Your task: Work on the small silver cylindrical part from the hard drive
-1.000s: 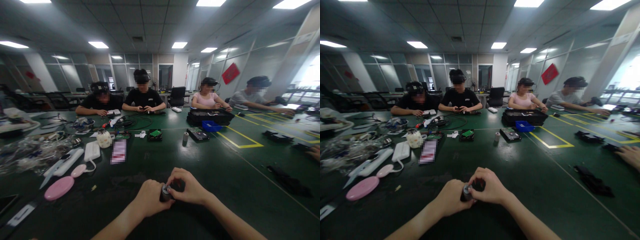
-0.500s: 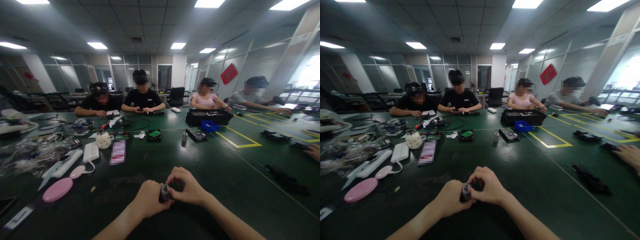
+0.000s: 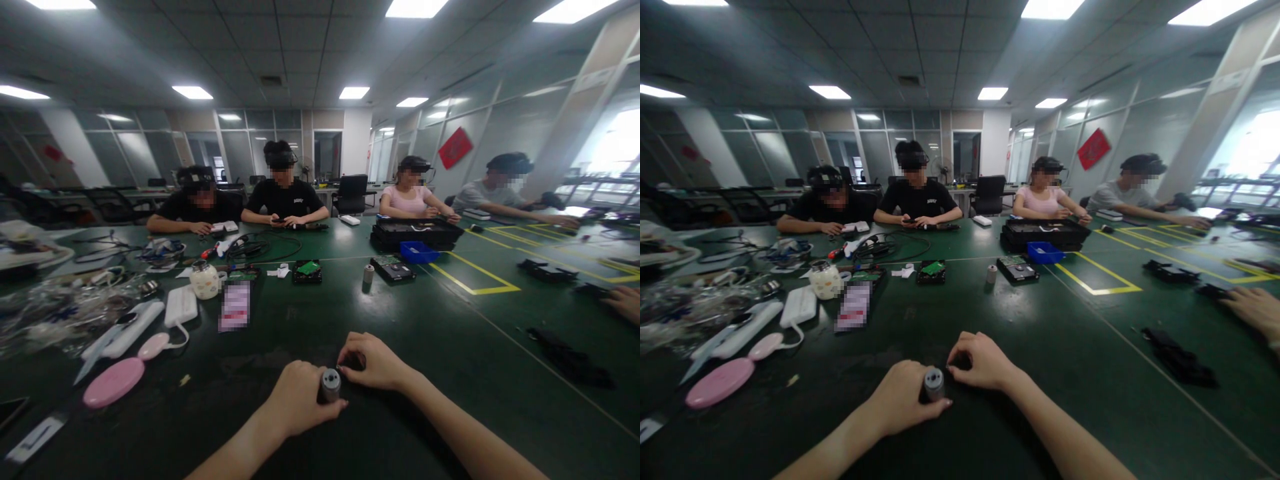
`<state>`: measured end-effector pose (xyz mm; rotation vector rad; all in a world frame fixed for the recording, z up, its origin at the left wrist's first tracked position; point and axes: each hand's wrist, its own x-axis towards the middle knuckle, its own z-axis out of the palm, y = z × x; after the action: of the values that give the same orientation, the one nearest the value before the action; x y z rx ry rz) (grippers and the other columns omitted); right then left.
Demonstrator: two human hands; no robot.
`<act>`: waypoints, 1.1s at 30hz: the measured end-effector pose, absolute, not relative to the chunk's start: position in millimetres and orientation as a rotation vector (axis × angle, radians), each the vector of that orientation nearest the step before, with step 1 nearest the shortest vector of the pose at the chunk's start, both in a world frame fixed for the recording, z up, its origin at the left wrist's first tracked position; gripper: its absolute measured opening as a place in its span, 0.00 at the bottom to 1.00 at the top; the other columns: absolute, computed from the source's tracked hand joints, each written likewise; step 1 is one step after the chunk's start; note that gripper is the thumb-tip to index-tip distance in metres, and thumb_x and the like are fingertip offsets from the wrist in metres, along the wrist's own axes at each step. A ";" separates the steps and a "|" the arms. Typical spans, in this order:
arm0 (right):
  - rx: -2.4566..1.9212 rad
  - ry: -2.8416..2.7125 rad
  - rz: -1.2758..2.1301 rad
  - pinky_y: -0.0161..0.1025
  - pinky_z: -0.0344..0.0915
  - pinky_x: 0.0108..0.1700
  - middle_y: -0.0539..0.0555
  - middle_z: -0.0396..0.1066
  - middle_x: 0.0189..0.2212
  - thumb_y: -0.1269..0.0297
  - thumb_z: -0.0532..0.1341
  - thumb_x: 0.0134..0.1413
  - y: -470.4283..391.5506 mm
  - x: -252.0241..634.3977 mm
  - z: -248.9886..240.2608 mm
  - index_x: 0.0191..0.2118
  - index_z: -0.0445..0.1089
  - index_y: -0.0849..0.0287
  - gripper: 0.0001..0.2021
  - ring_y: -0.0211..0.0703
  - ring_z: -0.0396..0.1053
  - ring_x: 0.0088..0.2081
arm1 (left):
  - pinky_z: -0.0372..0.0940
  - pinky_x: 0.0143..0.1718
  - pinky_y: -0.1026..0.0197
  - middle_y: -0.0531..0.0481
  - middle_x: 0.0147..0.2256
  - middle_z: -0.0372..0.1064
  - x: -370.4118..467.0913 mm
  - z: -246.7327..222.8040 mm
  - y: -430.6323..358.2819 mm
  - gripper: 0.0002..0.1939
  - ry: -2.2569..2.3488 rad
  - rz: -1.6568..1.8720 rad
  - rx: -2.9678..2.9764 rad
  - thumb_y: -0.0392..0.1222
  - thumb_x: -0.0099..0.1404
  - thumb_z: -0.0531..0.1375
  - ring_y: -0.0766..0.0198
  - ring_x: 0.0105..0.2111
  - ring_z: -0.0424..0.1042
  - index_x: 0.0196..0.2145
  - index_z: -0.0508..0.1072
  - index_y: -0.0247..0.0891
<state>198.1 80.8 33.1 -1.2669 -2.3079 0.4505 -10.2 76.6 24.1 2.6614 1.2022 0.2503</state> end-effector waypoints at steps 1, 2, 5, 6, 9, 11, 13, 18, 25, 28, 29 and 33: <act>-1.271 -2.322 0.456 0.38 0.61 0.37 0.49 0.68 0.29 0.68 0.66 0.47 81.4 198.3 32.5 0.33 0.76 0.58 0.05 0.36 0.65 0.27 | 0.64 0.36 0.58 0.45 0.32 0.76 -10.4 24.1 76.5 0.19 1.199 0.249 2.663 0.59 0.59 0.60 0.52 0.33 0.74 0.32 0.75 0.38; -1.275 -2.333 0.459 0.38 0.61 0.37 0.49 0.69 0.30 0.69 0.66 0.46 81.8 198.4 32.3 0.33 0.77 0.58 0.05 0.36 0.65 0.27 | 0.64 0.36 0.58 0.45 0.32 0.76 -10.6 24.2 76.4 0.19 1.198 0.248 2.664 0.59 0.59 0.60 0.52 0.33 0.74 0.32 0.75 0.38; -1.295 -2.352 0.462 0.38 0.62 0.39 0.50 0.69 0.31 0.69 0.66 0.46 81.6 199.0 33.5 0.37 0.77 0.58 0.09 0.36 0.65 0.27 | 0.64 0.35 0.57 0.45 0.31 0.76 -10.7 24.5 76.0 0.20 1.200 0.243 2.662 0.59 0.59 0.60 0.52 0.32 0.74 0.32 0.76 0.37; -1.303 -2.356 0.462 0.38 0.61 0.39 0.50 0.69 0.31 0.69 0.67 0.46 81.4 199.3 34.1 0.38 0.77 0.57 0.10 0.36 0.65 0.27 | 0.64 0.36 0.57 0.45 0.32 0.76 -10.7 24.6 75.9 0.20 1.201 0.242 2.661 0.59 0.59 0.60 0.52 0.33 0.74 0.32 0.76 0.37; -1.315 -2.372 0.472 0.39 0.61 0.40 0.51 0.68 0.32 0.65 0.67 0.48 82.0 200.3 34.4 0.42 0.77 0.55 0.13 0.38 0.66 0.29 | 0.64 0.36 0.57 0.45 0.32 0.76 -10.3 25.5 75.9 0.20 1.201 0.238 2.659 0.59 0.59 0.60 0.52 0.33 0.74 0.32 0.76 0.37; -1.311 -2.382 0.488 0.40 0.60 0.40 0.51 0.69 0.32 0.62 0.66 0.52 83.2 200.8 33.1 0.42 0.78 0.53 0.11 0.40 0.67 0.31 | 0.65 0.36 0.57 0.44 0.31 0.76 -9.8 26.2 75.9 0.21 1.207 0.235 2.658 0.59 0.59 0.60 0.52 0.32 0.74 0.32 0.76 0.36; -1.303 -2.379 0.507 0.40 0.59 0.40 0.51 0.69 0.32 0.61 0.65 0.54 84.5 200.8 30.9 0.40 0.79 0.51 0.08 0.41 0.67 0.32 | 0.65 0.35 0.57 0.44 0.31 0.76 -9.5 26.9 75.8 0.20 1.207 0.235 2.658 0.59 0.59 0.60 0.51 0.32 0.75 0.32 0.77 0.36; -1.274 -2.295 0.542 0.41 0.59 0.41 0.50 0.69 0.29 0.63 0.66 0.55 86.5 198.8 26.5 0.36 0.80 0.52 0.05 0.41 0.68 0.32 | 0.66 0.36 0.56 0.44 0.32 0.77 -9.3 27.9 75.6 0.20 1.188 0.246 2.662 0.58 0.60 0.60 0.51 0.33 0.75 0.34 0.76 0.36; -1.214 -2.049 0.572 0.36 0.63 0.33 0.52 0.65 0.32 0.65 0.61 0.60 80.6 193.7 32.9 0.38 0.77 0.58 0.07 0.41 0.66 0.32 | 0.66 0.38 0.56 0.44 0.33 0.77 -10.3 25.7 76.6 0.20 1.210 0.268 2.655 0.58 0.59 0.61 0.51 0.34 0.75 0.33 0.76 0.37; -1.151 -2.042 0.613 0.35 0.64 0.33 0.51 0.65 0.32 0.65 0.62 0.59 73.9 189.6 37.6 0.37 0.77 0.58 0.06 0.40 0.66 0.32 | 0.66 0.37 0.56 0.44 0.32 0.77 -10.4 24.5 77.0 0.20 1.214 0.272 2.652 0.58 0.59 0.61 0.51 0.33 0.75 0.32 0.77 0.37; -1.130 -2.053 0.627 0.35 0.64 0.34 0.51 0.64 0.31 0.65 0.63 0.59 71.8 188.1 38.8 0.37 0.77 0.58 0.05 0.40 0.66 0.32 | 0.66 0.37 0.56 0.44 0.32 0.77 -10.4 24.1 77.1 0.20 1.213 0.271 2.653 0.58 0.59 0.61 0.51 0.33 0.75 0.33 0.77 0.36; -1.071 -2.112 0.656 0.36 0.64 0.36 0.50 0.65 0.31 0.66 0.64 0.57 65.8 183.5 41.0 0.36 0.77 0.57 0.04 0.40 0.67 0.33 | 0.66 0.36 0.56 0.43 0.32 0.77 -10.3 23.1 77.3 0.20 1.203 0.270 2.662 0.58 0.59 0.60 0.50 0.33 0.75 0.34 0.77 0.36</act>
<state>183.5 65.8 41.0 -1.0715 -2.1123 0.6559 -10.3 77.3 23.1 2.6618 1.2030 0.2697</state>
